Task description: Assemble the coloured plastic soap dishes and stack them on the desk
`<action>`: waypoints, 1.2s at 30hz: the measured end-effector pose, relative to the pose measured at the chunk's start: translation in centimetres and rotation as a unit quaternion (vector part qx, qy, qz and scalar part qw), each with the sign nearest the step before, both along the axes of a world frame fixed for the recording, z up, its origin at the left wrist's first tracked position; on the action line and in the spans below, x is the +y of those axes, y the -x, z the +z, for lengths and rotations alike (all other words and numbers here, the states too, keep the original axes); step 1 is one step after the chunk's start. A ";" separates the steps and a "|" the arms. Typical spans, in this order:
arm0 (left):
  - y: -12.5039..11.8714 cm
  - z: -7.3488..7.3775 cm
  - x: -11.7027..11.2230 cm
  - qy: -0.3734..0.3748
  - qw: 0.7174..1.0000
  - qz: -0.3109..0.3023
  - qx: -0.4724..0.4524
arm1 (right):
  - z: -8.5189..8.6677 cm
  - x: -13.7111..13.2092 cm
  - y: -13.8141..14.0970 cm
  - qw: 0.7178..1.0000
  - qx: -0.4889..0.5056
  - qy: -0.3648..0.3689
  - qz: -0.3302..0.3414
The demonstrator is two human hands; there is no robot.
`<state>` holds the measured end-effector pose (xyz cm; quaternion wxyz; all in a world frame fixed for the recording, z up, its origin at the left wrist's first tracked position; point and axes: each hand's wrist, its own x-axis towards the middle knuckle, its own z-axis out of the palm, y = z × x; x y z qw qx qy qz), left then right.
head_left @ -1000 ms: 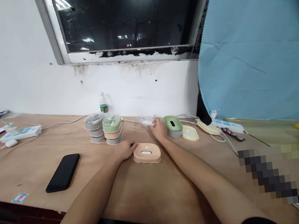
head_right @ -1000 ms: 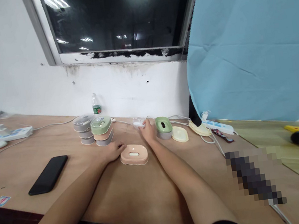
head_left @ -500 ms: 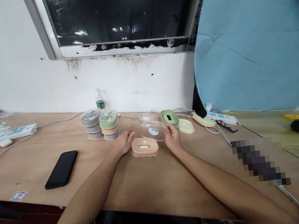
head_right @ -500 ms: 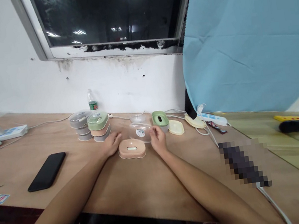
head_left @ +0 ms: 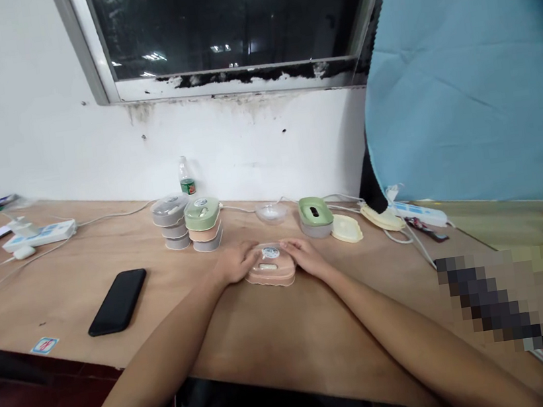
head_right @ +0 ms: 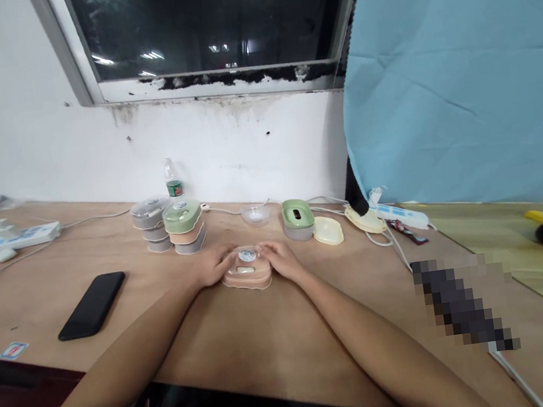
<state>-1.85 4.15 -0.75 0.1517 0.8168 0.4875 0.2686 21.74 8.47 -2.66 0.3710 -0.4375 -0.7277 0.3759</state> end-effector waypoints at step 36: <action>0.7 0.0 0.9 -0.073 0.994 0.076 -0.010 | 1.4 -0.9 -0.6 0.963 -0.228 -0.135 0.052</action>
